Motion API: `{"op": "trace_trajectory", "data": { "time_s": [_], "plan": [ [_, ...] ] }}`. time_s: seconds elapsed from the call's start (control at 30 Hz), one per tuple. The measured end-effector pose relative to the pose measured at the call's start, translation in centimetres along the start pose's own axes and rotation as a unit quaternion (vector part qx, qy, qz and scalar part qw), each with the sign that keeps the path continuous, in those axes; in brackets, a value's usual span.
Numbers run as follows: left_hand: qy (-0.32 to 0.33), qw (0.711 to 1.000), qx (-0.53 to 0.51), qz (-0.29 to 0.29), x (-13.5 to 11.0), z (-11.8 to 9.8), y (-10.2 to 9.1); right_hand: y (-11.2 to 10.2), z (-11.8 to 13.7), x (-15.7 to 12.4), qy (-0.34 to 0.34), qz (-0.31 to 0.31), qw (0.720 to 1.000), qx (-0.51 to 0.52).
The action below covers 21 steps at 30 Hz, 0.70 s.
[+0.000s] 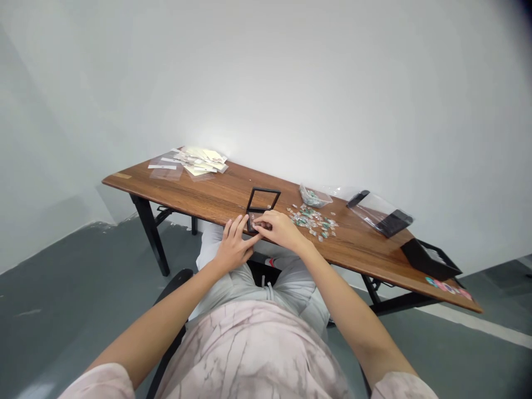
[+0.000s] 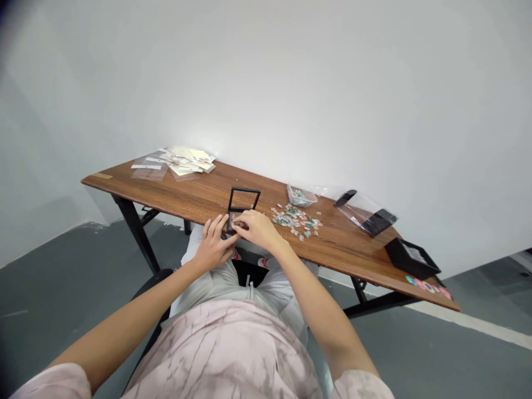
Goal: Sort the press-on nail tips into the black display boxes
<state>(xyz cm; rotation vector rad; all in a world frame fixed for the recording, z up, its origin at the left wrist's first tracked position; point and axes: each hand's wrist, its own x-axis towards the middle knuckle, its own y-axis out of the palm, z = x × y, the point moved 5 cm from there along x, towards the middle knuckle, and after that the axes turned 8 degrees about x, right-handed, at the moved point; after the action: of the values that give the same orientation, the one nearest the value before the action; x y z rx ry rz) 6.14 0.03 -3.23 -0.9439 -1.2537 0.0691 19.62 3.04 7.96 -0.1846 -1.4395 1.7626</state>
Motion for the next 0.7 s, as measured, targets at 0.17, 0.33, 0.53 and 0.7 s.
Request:
{"op": "trace_trajectory", "data": {
  "time_s": [0.17, 0.33, 0.53, 0.7],
  "plan": [
    [0.003, 1.0, 0.005, -0.005, 0.1, -0.1, -0.2, -0.1, 0.0, 0.0, 0.004, 0.004, 1.0, -0.005],
    [0.004, 1.0, 0.005, -0.007, 0.1, -0.1, -0.3, -0.1, 0.1, -0.1, 0.001, 0.0, 1.0, -0.003],
    [0.006, 1.0, 0.01, -0.005, 0.2, 0.0, -0.3, -1.6, -0.6, -1.1, 0.015, -0.049, 0.999, -0.009],
    [0.009, 1.0, -0.002, -0.007, 0.2, -0.1, -0.3, -5.1, -7.4, -2.8, 0.141, -0.135, 0.98, -0.038]
  ]
}}
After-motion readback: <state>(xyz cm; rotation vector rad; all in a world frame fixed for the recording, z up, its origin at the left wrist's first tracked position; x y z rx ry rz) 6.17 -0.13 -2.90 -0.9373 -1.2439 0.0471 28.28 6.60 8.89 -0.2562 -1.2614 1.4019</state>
